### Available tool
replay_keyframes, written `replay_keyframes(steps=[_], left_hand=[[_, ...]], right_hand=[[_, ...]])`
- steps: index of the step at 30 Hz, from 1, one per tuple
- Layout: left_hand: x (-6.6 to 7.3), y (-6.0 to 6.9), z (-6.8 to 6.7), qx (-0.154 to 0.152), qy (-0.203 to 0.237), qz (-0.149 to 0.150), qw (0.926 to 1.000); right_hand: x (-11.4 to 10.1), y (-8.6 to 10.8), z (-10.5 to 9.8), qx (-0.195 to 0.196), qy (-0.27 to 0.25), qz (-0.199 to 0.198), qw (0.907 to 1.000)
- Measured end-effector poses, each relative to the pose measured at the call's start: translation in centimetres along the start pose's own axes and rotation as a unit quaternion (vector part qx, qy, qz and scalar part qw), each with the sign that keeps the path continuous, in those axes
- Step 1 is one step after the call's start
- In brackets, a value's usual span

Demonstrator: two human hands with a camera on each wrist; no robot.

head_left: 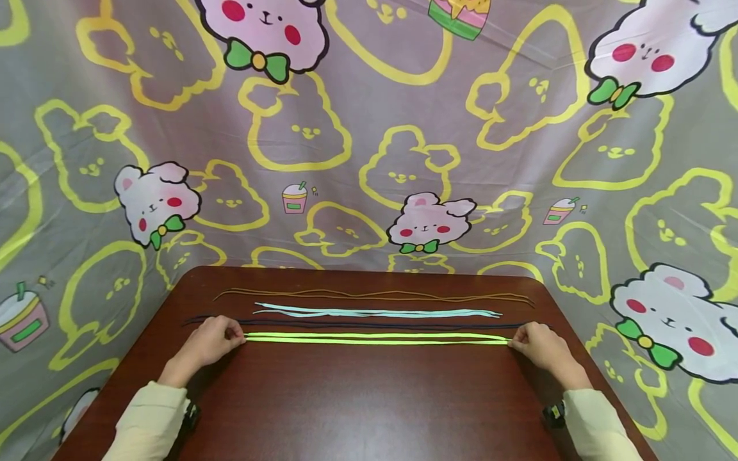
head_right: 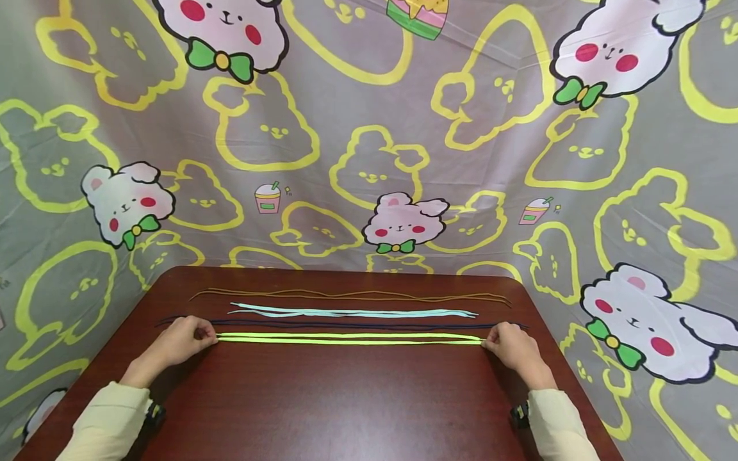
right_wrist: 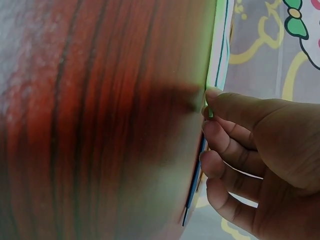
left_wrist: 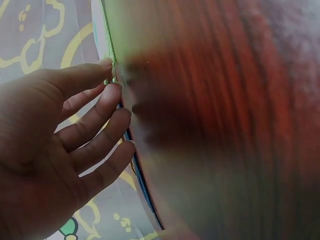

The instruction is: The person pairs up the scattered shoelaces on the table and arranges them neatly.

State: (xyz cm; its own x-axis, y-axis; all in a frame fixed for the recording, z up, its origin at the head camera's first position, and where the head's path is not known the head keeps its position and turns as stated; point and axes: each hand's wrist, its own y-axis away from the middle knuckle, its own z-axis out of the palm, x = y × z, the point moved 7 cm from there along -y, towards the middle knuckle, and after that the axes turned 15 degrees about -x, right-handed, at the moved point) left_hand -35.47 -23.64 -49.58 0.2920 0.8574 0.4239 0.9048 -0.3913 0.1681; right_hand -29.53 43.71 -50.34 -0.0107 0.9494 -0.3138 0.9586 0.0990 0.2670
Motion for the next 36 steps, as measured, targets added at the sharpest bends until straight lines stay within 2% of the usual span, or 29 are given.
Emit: replay_keyframes(steps=[9,14,22,24,28,32,36], left_hand=[[0.2,-0.2,0.4,0.002,0.003,0.009,0.9999],[0.1,0.1,0.5,0.007,0.007,0.006,0.9999],[0.4,0.7,0.3,0.024,-0.030,-0.011,0.9992],[0.5,1.0,0.2,0.034,-0.035,-0.014,0.9987],[1.5,1.5,-0.7,0.084,-0.052,0.002,0.9951],[3.5,0.1,-1.7,0.126,-0.061,0.036,0.9895],[5.5,-2.9,-1.9,0.141,-0.052,0.057,0.9870]], right_hand=[[0.1,0.4,0.0,0.023,-0.007,0.006,0.9997],[0.2,0.4,0.2,0.022,-0.012,0.007,0.9997],[-0.2,-0.5,0.0,0.020,-0.012,-0.003,0.9997],[-0.5,-0.8,-0.1,0.025,-0.012,-0.009,0.9996],[-2.0,-1.8,-1.3,0.045,-0.013,-0.022,0.9987],[-4.6,-3.4,-3.1,0.073,-0.017,-0.032,0.9967],[-7.9,-5.4,-4.1,0.091,-0.020,-0.046,0.9946]])
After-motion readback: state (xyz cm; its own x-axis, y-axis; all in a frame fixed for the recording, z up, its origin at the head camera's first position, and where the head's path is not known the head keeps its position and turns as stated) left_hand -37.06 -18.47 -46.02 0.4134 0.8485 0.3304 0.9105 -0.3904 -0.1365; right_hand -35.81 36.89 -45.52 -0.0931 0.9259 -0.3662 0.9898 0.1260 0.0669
